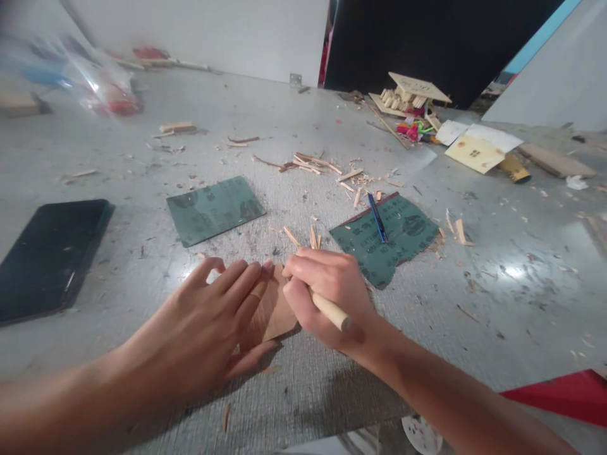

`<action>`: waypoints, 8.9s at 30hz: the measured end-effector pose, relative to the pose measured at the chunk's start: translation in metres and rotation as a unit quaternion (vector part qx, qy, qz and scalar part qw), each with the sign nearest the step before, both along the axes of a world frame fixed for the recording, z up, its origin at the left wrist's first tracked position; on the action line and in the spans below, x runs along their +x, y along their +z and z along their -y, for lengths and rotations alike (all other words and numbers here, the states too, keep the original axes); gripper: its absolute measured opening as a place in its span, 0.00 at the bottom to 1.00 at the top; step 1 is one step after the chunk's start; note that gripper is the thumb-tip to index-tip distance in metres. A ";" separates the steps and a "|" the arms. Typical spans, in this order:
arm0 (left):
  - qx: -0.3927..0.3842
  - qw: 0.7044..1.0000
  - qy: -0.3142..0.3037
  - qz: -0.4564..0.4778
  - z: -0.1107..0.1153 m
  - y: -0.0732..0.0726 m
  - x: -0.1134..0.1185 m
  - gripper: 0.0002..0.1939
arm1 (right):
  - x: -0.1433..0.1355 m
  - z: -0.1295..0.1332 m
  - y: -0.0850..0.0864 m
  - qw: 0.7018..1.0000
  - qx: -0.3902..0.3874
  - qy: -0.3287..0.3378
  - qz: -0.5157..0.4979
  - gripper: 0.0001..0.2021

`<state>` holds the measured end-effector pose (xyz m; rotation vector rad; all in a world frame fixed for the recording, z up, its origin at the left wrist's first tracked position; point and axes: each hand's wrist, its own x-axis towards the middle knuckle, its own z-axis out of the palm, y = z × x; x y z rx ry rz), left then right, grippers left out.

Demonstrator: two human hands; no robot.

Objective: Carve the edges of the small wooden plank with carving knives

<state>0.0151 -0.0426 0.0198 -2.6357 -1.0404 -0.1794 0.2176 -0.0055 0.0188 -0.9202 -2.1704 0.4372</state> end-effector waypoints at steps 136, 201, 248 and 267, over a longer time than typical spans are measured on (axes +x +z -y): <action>-0.159 0.974 -0.016 0.163 -0.023 -0.005 -0.006 0.37 | -0.004 0.012 0.038 0.814 -0.417 0.147 -0.376 0.28; -0.141 0.977 0.009 0.162 -0.017 -0.002 -0.004 0.27 | -0.042 0.038 0.045 0.869 -0.267 0.052 -0.414 0.11; -0.115 0.982 -0.003 0.153 -0.018 -0.003 -0.005 0.36 | -0.040 -0.007 0.034 0.794 -0.355 0.002 -0.494 0.10; -0.131 0.976 0.017 0.171 -0.019 -0.005 -0.005 0.38 | -0.019 0.018 0.024 0.798 -0.279 0.008 -0.534 0.08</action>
